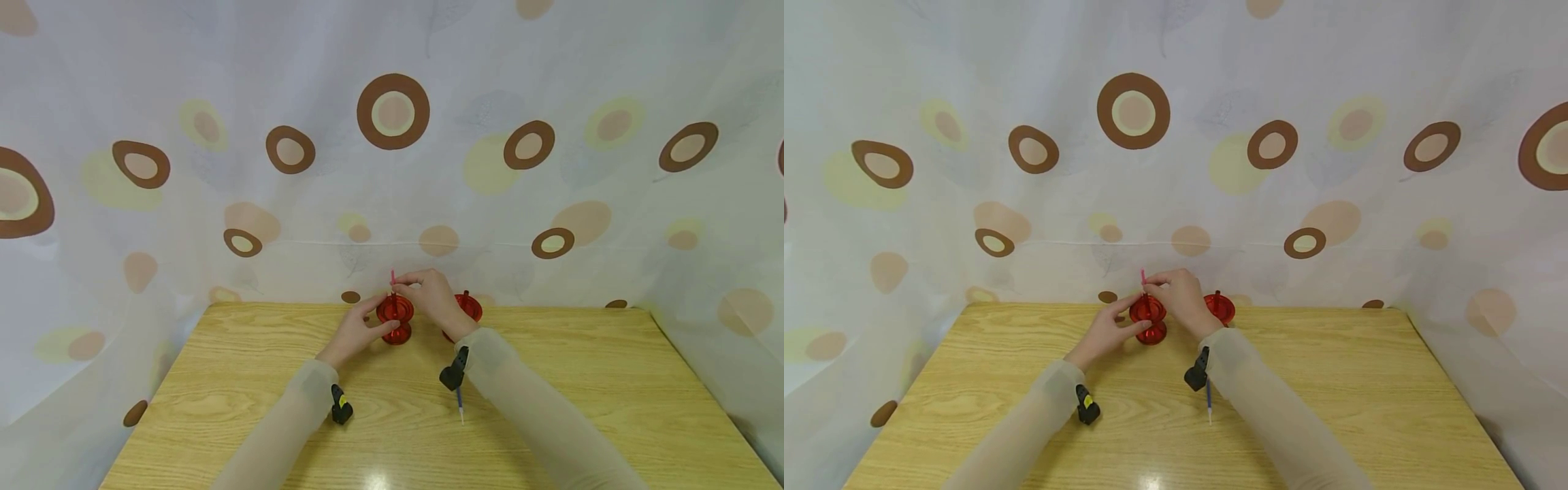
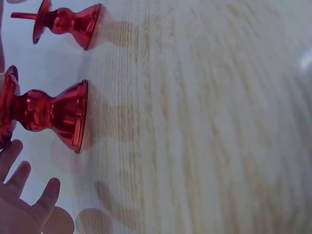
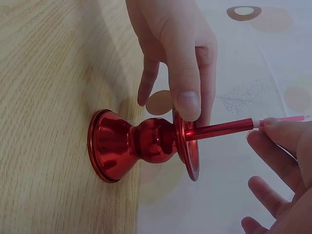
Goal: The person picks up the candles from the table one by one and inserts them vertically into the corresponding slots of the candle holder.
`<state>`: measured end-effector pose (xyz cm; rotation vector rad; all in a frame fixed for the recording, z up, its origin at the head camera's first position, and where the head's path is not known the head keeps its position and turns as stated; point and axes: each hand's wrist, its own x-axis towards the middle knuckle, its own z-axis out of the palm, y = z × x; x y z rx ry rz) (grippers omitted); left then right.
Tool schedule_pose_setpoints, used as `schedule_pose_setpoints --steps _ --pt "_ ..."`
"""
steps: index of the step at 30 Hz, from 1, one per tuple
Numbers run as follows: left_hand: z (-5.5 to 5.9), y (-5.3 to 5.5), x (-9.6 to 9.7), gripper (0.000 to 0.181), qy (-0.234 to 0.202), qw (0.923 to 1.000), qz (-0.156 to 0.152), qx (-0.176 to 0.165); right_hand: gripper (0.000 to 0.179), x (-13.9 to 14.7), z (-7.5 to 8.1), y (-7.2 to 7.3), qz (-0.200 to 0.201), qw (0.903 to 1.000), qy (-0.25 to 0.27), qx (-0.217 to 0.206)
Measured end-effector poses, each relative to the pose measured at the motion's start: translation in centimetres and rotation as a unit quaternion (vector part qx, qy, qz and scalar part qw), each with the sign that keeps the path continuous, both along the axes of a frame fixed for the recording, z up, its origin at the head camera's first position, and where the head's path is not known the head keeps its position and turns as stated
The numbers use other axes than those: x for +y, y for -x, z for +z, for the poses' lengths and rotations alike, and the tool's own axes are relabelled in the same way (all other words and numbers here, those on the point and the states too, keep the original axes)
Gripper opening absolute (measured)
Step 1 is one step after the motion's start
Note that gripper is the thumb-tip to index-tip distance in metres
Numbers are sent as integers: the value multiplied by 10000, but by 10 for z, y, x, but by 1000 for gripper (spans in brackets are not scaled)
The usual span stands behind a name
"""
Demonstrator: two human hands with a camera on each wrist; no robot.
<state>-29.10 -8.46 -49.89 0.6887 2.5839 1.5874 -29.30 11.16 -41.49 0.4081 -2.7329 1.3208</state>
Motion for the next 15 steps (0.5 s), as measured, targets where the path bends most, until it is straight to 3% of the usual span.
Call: schedule_pose_setpoints --steps 15 --pt "1 -1 -1 71 -48 10000 -42 -38 23 0 -1 -2 -8 9997 126 -186"
